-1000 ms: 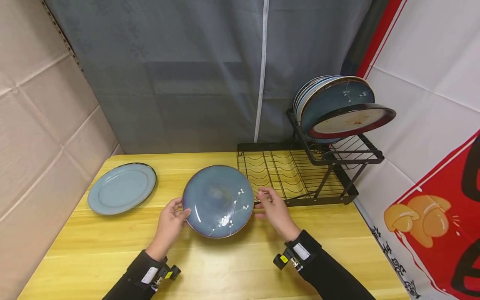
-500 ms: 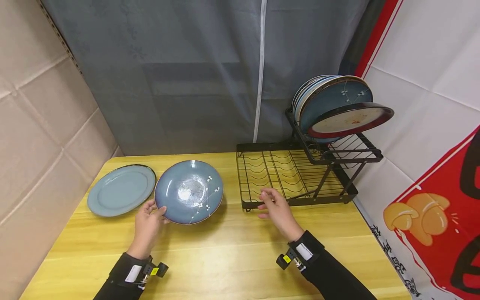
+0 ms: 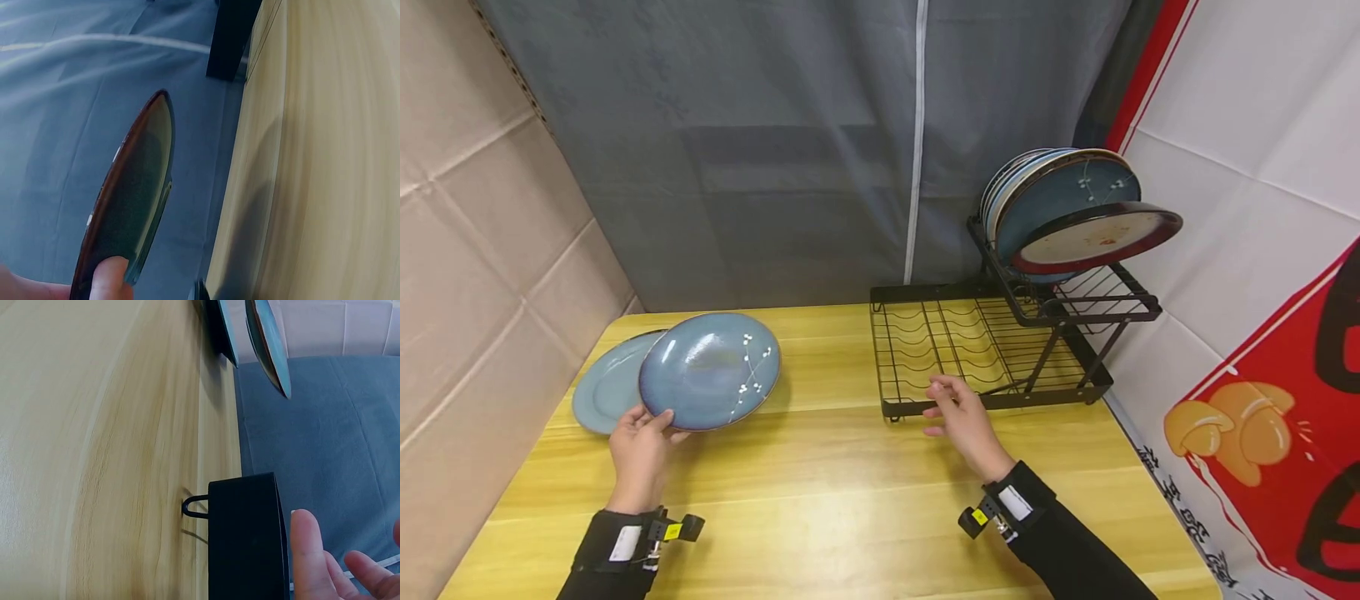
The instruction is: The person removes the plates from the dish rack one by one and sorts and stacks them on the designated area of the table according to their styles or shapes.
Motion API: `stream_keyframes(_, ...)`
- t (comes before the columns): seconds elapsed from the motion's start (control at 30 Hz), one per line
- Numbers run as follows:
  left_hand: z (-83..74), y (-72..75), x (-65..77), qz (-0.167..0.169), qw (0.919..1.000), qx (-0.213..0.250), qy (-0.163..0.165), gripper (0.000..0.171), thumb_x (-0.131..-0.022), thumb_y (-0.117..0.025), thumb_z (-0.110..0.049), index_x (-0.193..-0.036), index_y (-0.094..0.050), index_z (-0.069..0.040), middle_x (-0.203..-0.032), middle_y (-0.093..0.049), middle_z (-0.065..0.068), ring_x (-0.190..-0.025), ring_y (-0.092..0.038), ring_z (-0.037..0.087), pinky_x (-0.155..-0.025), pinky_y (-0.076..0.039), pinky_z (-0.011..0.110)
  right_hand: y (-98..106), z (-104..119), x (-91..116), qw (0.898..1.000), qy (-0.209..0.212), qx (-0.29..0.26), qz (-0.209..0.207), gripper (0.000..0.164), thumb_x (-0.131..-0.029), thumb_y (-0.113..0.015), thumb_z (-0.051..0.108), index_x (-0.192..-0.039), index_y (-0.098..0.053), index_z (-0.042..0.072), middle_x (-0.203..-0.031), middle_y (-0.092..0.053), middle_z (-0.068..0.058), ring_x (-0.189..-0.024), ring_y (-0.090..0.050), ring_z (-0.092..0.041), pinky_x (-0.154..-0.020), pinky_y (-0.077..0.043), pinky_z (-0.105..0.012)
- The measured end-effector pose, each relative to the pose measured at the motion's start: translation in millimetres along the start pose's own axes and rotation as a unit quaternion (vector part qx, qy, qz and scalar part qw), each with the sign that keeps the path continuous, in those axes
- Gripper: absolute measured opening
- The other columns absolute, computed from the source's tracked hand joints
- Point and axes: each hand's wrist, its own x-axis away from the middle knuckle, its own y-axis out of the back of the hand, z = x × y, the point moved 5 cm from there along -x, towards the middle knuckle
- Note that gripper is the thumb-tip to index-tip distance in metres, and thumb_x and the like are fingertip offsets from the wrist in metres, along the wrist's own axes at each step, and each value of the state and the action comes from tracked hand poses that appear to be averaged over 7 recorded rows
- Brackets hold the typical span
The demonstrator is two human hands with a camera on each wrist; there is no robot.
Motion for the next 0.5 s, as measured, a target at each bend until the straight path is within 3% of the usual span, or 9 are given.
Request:
stream_keyframes(0.1, -1.2, 7.8, -5.6, -0.016, 0.9999, 0.007, 0.002, 0.032, -0.102, -0.050, 0.005, -0.133, -0.040, 0.004, -0.119, -0.047, 0.012, -0.086, -0.060, 0.012, -0.065, -0.060, 0.024, 1.2, -0.8, -0.4, 1.000, 0.000, 0.000, 0.000, 0.048, -0.113, -0.042, 0.029, -0.148, -0.042, -0.003, -0.136, -0.046, -0.030, -0.113, -0.058, -0.046, -0.082, -0.062, -0.040)
stream_keyframes(0.33, 3.6, 22.2, -14.8, -0.033, 0.9991, 0.010, 0.024, 0.046, -0.104, -0.047, 0.002, -0.145, -0.028, 0.010, -0.125, -0.042, 0.012, -0.103, -0.053, 0.020, -0.071, -0.061, 0.025, 1.8, -2.0, -1.0, 1.000, -0.002, 0.000, -0.003, 0.049, -0.113, -0.042, 0.031, -0.148, -0.042, -0.003, -0.136, -0.046, -0.030, -0.113, -0.059, -0.045, -0.082, -0.062, -0.039)
stream_keyframes(0.5, 8.5, 32.4, -20.3, -0.054, 0.9970, 0.026, 0.048, 0.047, -0.104, -0.047, 0.001, -0.147, -0.027, 0.006, -0.121, -0.044, 0.010, -0.095, -0.059, 0.016, -0.074, -0.061, 0.026, 1.9, -2.8, -0.3, 1.000, -0.004, -0.002, -0.006, 0.048, -0.113, -0.042, 0.031, -0.148, -0.042, -0.002, -0.138, -0.044, -0.032, -0.114, -0.058, -0.047, -0.082, -0.062, -0.039)
